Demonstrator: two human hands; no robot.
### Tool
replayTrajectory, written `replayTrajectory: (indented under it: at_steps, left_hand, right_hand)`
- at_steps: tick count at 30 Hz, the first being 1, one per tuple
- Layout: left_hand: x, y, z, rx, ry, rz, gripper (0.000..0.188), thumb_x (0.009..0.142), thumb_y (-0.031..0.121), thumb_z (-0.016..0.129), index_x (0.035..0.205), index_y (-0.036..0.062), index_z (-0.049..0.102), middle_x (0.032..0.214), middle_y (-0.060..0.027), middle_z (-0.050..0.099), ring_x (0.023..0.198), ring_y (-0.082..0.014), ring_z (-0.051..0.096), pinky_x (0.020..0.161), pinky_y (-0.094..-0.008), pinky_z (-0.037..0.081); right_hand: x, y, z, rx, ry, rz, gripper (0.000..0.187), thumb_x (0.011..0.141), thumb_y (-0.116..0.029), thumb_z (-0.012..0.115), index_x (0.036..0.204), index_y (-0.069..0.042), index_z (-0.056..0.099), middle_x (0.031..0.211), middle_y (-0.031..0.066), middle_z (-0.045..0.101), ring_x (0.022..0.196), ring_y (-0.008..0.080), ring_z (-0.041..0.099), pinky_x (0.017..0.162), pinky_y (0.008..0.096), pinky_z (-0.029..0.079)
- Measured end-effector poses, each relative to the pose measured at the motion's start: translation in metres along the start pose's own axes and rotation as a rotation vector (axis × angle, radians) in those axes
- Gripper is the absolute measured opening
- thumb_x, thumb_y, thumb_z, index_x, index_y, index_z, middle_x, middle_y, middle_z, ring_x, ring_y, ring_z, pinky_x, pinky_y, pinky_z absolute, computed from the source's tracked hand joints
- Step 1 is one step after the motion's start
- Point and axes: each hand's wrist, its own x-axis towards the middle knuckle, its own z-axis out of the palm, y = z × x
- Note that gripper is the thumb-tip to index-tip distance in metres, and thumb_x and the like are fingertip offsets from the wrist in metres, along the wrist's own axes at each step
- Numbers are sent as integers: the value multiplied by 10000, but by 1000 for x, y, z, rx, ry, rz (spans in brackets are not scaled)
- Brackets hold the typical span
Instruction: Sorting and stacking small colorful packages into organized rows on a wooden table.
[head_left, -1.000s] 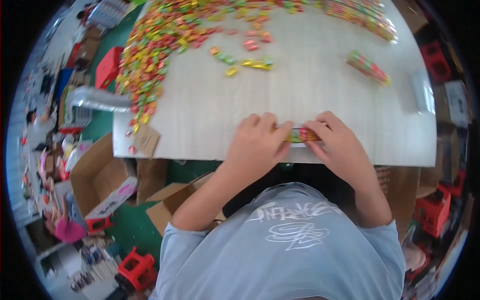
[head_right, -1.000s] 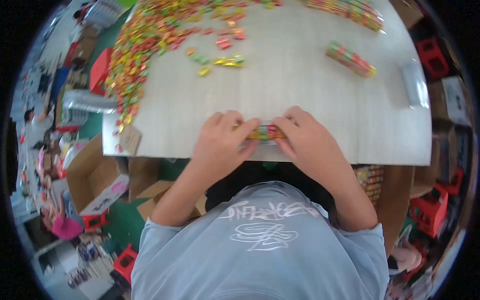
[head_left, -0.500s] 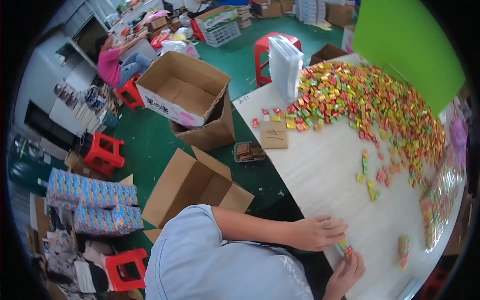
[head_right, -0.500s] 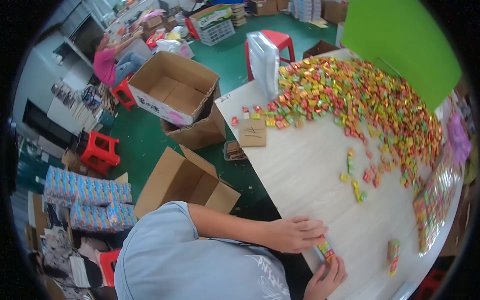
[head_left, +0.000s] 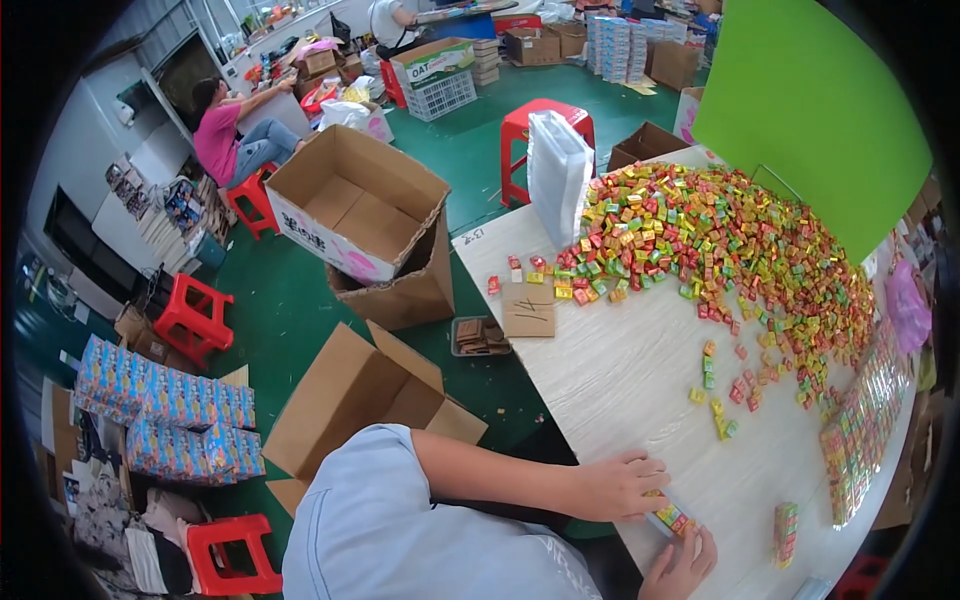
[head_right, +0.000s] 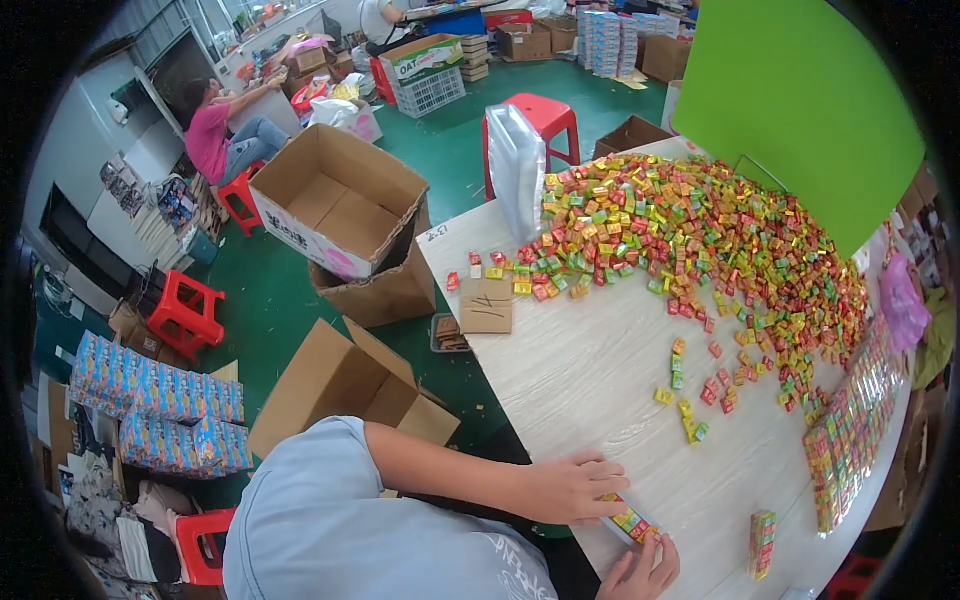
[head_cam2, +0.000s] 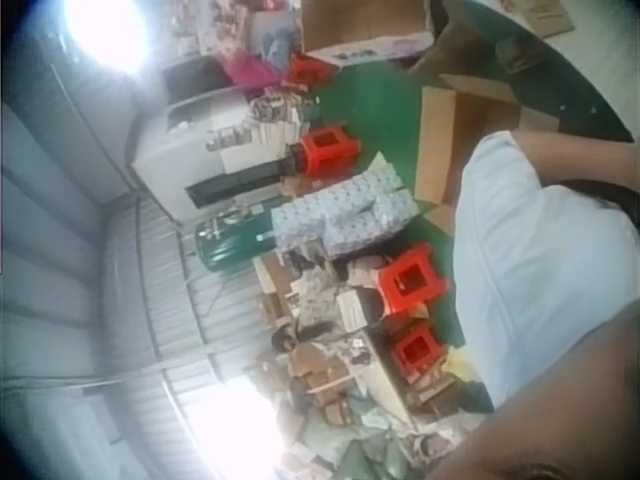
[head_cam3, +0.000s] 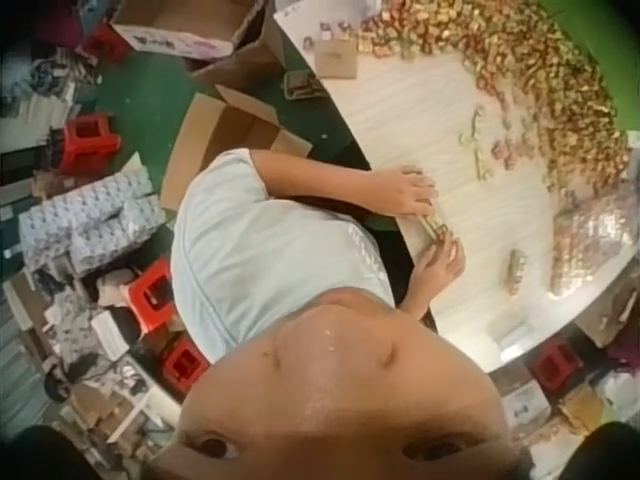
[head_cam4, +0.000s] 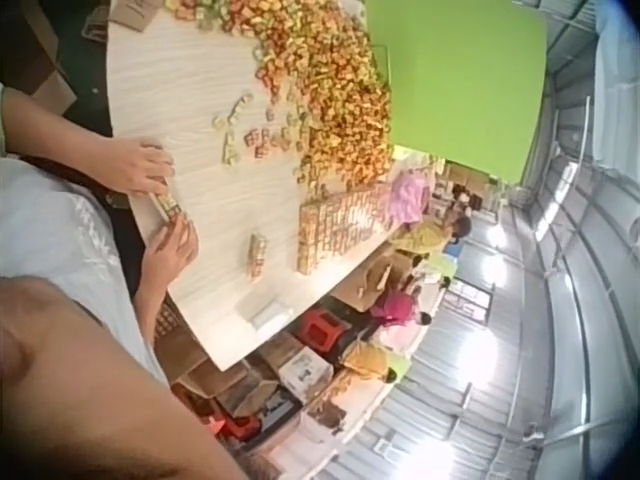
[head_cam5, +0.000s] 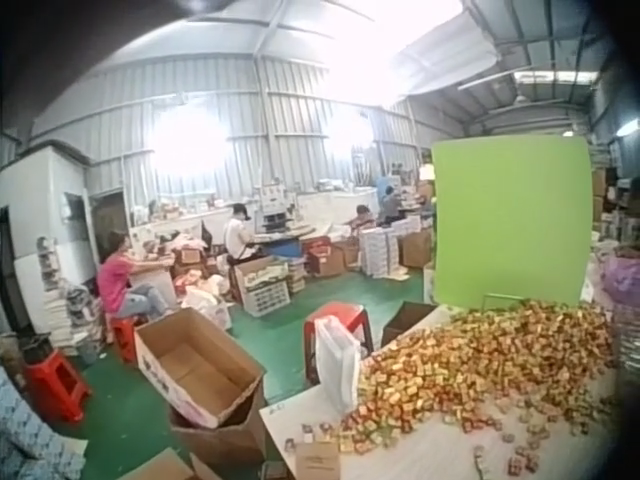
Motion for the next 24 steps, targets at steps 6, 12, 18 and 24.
replayTrajectory:
  at_steps: [6,12,18,24]
  left_hand:
    - [15,-18,-8,33,20,43,323,874,252,751,1149,138,626,1199,-94,580,1197,-272,534,1041,-440,431]
    - [24,-31,-4,-64,-42,41,297,860,243,754,1101,128,624,1201,-91,578,1187,-281,537,1025,-445,446]
    - [28,-38,-4,-170,-23,47,296,842,225,762,1083,112,633,1246,-101,587,1237,-294,538,1055,-449,445]
    - [24,-40,-6,-145,43,132,295,800,210,771,1046,100,650,1202,-96,597,1195,-282,568,1050,-437,449]
  right_hand:
    - [17,-6,-3,-4,-56,-34,486,1009,-152,672,1485,-95,589,1395,214,583,1295,412,543,1098,532,426]
    - [27,5,0,-13,-69,-46,457,1020,-150,662,1466,-85,590,1371,207,590,1269,408,549,1092,527,422]
    - [27,11,6,39,-51,4,394,1026,-154,664,1407,-63,620,1328,206,598,1237,402,535,1087,523,413]
    - [36,17,-3,59,-146,14,358,1006,-165,690,1333,-30,637,1323,219,597,1253,408,523,1086,511,421]
